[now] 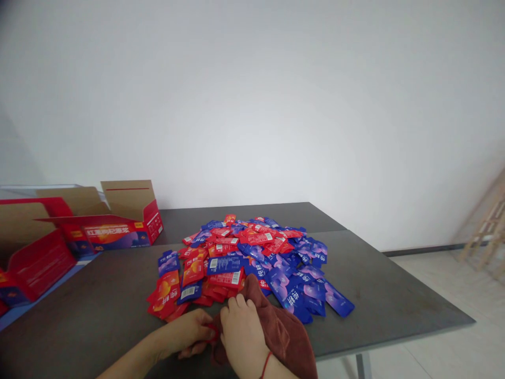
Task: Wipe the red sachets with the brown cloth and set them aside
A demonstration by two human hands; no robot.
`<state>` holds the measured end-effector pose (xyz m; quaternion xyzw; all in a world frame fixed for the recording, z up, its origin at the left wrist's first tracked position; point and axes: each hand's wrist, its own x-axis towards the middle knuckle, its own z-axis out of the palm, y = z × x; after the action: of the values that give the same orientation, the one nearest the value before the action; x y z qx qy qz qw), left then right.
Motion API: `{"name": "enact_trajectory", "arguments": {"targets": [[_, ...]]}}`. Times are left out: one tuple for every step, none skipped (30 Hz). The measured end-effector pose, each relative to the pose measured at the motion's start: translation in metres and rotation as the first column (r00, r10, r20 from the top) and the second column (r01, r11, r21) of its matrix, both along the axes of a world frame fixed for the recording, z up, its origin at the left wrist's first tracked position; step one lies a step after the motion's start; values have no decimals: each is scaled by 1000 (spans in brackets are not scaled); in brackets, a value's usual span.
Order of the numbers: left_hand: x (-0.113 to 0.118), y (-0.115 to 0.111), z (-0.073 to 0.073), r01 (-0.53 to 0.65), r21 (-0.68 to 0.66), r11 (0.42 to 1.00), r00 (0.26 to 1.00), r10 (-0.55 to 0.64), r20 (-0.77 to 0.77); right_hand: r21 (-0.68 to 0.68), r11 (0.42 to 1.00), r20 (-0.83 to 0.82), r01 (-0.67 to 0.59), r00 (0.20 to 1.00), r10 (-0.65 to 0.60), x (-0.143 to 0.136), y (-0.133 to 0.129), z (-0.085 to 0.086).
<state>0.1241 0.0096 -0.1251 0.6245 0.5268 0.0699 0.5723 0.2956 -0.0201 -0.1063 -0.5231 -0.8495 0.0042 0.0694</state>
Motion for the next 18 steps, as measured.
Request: {"name": "enact_trajectory", "arguments": {"targets": [[0, -1, 1, -3, 0, 1000, 1000, 3, 9, 2, 1000, -6, 13, 1000, -13, 3, 0, 1], [0, -1, 1, -6, -2, 1000, 1000, 6, 18, 5, 999, -15, 32, 999, -32, 5, 1, 2], [0, -1, 1, -9, -4, 1000, 1000, 10, 27, 12, 998, -26, 59, 998, -59, 8, 2, 3], [0, -2, 1, -14, -7, 1000, 999, 14, 35, 16, 996, -37, 92, 995, -91, 11, 3, 4], [-1, -2, 0, -20, -12, 1000, 999, 20, 42, 20, 992, -48, 126, 991, -125, 13, 4, 5], [-1, -2, -1, -28, -16, 999, 999, 29, 46, 23, 987, -59, 160, 986, -158, 16, 4, 5], [-1, -2, -3, -40, -18, 999, 998, 40, 47, 24, 982, -68, 186, 980, -184, 17, 5, 5], [0, -2, -5, -56, -17, 998, 997, 57, 45, 22, 979, -75, 202, 977, -200, 18, 5, 5], [0, -3, -8, -76, -12, 997, 996, 76, 42, 18, 978, -78, 207, 976, -205, 19, 5, 5], [1, -3, -11, -100, -3, 995, 994, 100, 36, 12, 978, -76, 208, 975, -207, 19, 5, 5], [1, -4, -14, -127, 11, 992, 991, 127, 30, 8, 978, -71, 211, 975, -210, 19, 5, 5], [1, -6, -16, -154, 28, 988, 988, 154, 24, 5, 976, -65, 217, 974, -216, 19, 4, 5], [2, -7, -19, -180, 44, 983, 984, 179, 17, 4, 974, -63, 228, 972, -227, 20, 4, 4], [2, -8, -21, -202, 60, 977, 979, 202, 11, 7, 970, -63, 243, 968, -242, 21, 3, 4], [2, -9, -23, -222, 74, 972, 975, 222, 6, 13, 966, -63, 260, 964, -258, 22, 2, 4], [2, -10, -24, -237, 87, 968, 971, 238, 2, 22, 962, -62, 271, 961, -270, 23, 2, 3], [2, -11, -25, -250, 98, 963, 968, 251, -2, 32, 961, -57, 276, 960, -274, 23, 1, 3], [3, -11, -25, -258, 107, 960, 966, 260, -7, 43, 960, -53, 276, 960, -274, 21, 1, 3]]}}
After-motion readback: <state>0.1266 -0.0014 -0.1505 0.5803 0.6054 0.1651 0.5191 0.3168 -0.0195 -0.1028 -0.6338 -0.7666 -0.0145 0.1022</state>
